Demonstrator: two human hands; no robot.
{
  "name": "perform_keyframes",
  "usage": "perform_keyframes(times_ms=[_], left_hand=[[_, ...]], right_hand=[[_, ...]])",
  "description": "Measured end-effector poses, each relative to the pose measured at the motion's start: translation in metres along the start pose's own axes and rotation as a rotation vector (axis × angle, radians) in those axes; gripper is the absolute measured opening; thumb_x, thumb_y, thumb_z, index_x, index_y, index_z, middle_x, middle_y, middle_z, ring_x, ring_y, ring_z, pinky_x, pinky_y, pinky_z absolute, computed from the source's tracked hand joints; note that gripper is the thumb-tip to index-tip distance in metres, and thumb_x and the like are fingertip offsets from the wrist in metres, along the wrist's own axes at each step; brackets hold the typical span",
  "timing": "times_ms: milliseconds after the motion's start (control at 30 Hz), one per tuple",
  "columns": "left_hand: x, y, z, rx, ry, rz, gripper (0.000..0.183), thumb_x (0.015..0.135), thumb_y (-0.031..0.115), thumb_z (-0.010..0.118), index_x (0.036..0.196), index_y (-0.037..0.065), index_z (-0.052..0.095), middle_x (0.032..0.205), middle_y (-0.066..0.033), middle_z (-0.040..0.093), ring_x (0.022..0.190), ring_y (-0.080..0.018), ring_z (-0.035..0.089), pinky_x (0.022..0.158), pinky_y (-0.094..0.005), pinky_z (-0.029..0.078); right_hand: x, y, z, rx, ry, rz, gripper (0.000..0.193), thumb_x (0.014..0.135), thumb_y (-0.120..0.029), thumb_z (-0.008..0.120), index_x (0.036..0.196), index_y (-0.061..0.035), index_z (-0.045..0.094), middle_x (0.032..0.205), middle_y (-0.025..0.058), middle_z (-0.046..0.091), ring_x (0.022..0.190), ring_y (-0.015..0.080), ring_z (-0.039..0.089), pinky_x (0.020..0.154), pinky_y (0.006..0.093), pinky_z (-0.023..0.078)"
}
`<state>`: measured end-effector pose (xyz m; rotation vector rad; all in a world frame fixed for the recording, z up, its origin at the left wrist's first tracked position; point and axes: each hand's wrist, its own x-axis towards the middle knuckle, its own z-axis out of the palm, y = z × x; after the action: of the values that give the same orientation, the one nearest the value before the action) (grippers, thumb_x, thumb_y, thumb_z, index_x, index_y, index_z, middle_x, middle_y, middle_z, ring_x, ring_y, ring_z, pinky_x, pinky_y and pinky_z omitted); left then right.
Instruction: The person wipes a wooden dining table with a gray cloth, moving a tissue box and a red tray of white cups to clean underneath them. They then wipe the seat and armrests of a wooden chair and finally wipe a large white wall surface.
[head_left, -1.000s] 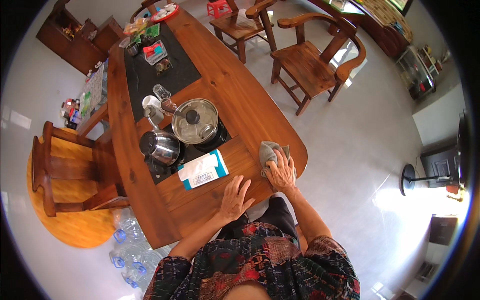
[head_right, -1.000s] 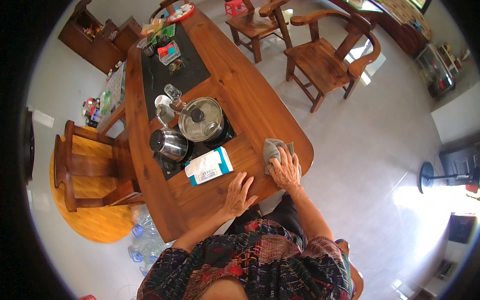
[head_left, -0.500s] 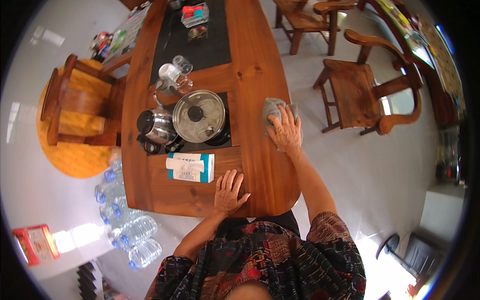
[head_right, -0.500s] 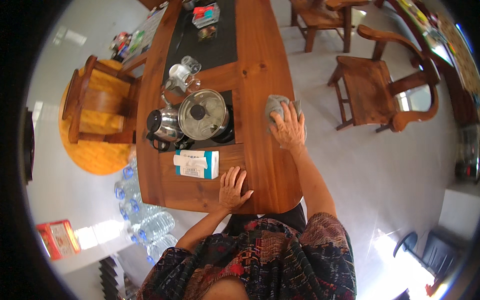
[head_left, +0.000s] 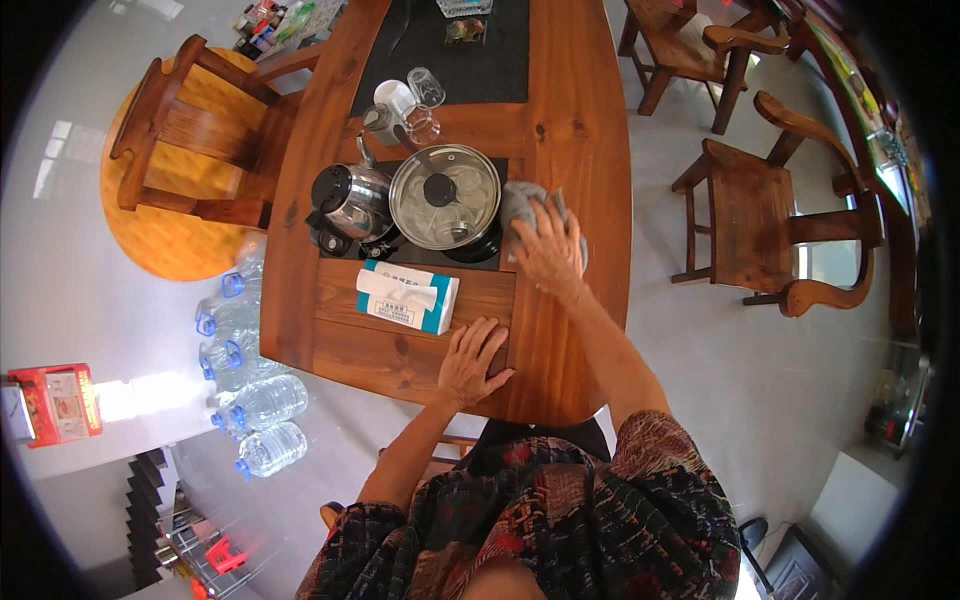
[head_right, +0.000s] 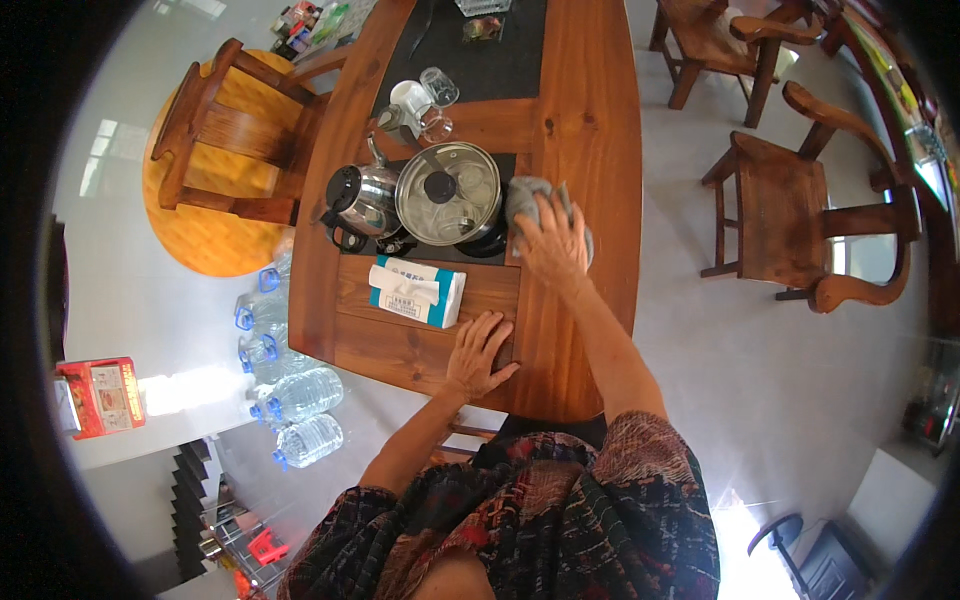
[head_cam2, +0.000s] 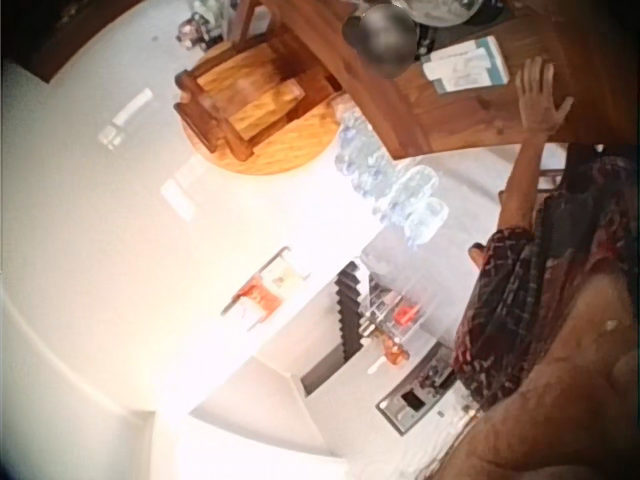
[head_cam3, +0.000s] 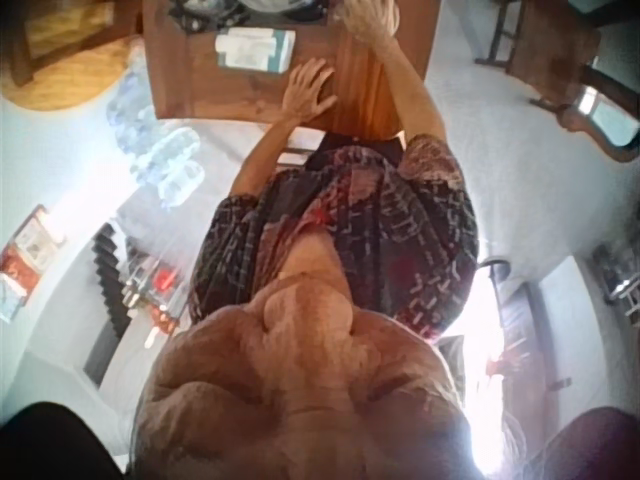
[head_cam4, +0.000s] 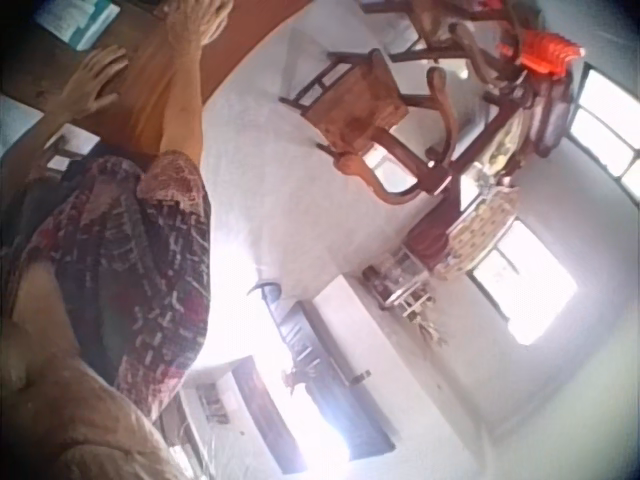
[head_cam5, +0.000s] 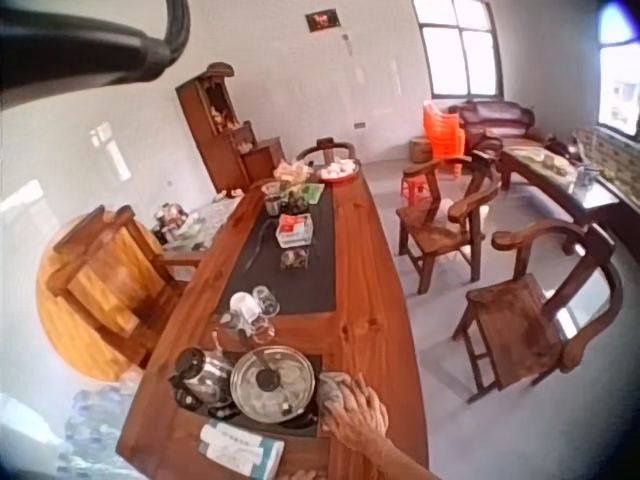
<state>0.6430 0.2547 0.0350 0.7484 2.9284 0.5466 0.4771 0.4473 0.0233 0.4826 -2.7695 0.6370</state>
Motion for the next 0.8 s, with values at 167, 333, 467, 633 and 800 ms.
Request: perform_keyframes(times_ms=[167, 333, 467, 633, 800], left_hand=[[-0.003, -0.008, 0.008, -0.15, 0.149, 0.023, 0.094, 0.07, 0.044, 0.077, 0.144, 0.011, 0.029, 0.146, -0.022, 0.025, 0.134, -0.0418, 0.027, 0.11, -0.0491, 0.026], [-0.004, -0.011, 0.005, -0.202, 0.209, 0.062, 0.1, 0.069, 0.056, 0.073, 0.145, 0.01, 0.028, 0.147, -0.0231, 0.024, 0.135, -0.0416, 0.027, 0.11, -0.0496, 0.026], [0.0, -0.008, 0.0, -0.134, 0.146, 0.101, 0.103, 0.071, 0.07, 0.064, 0.146, 0.009, 0.028, 0.148, -0.0209, 0.024, 0.136, -0.0407, 0.025, 0.11, -0.0503, 0.024], [-0.001, -0.005, 0.002, -0.085, 0.098, -0.002, 0.095, 0.076, 0.063, 0.063, 0.146, 0.01, 0.028, 0.149, -0.0182, 0.024, 0.138, -0.0396, 0.022, 0.111, -0.0497, 0.022], [0.002, 0.0, 0.005, -0.029, 0.03, -0.106, 0.087, 0.081, 0.052, 0.063, 0.148, 0.012, 0.024, 0.151, -0.0161, 0.024, 0.14, -0.0344, 0.021, 0.113, -0.044, 0.022]], right_hand=[[-0.063, -0.043, -0.017, 0.054, -0.116, -0.085, 0.032, 0.083, -0.027, 0.061, 0.114, -0.0209, 0.056, 0.142, 0.0128, 0.041, 0.136, 0.0323, 0.031, 0.109, 0.0535, 0.022], [-0.148, -0.079, -0.033, 0.069, -0.245, -0.158, 0.034, 0.079, -0.027, 0.064, 0.111, -0.0213, 0.059, 0.141, 0.0126, 0.042, 0.136, 0.0332, 0.032, 0.109, 0.0533, 0.023], [-0.192, -0.088, -0.039, 0.13, -0.235, -0.11, 0.034, 0.077, -0.028, 0.066, 0.111, -0.0244, 0.061, 0.143, 0.0097, 0.041, 0.137, 0.0298, 0.032, 0.109, 0.0547, 0.022], [-0.149, -0.066, -0.055, 0.04, -0.348, -0.157, 0.032, 0.082, -0.034, 0.064, 0.113, -0.0276, 0.06, 0.142, 0.0081, 0.04, 0.137, 0.0286, 0.03, 0.109, 0.056, 0.021], [-0.092, -0.035, -0.045, 0.049, -0.269, -0.153, 0.031, 0.082, -0.033, 0.065, 0.112, -0.0261, 0.058, 0.142, 0.0091, 0.04, 0.134, 0.0293, 0.033, 0.109, 0.0562, 0.021]])
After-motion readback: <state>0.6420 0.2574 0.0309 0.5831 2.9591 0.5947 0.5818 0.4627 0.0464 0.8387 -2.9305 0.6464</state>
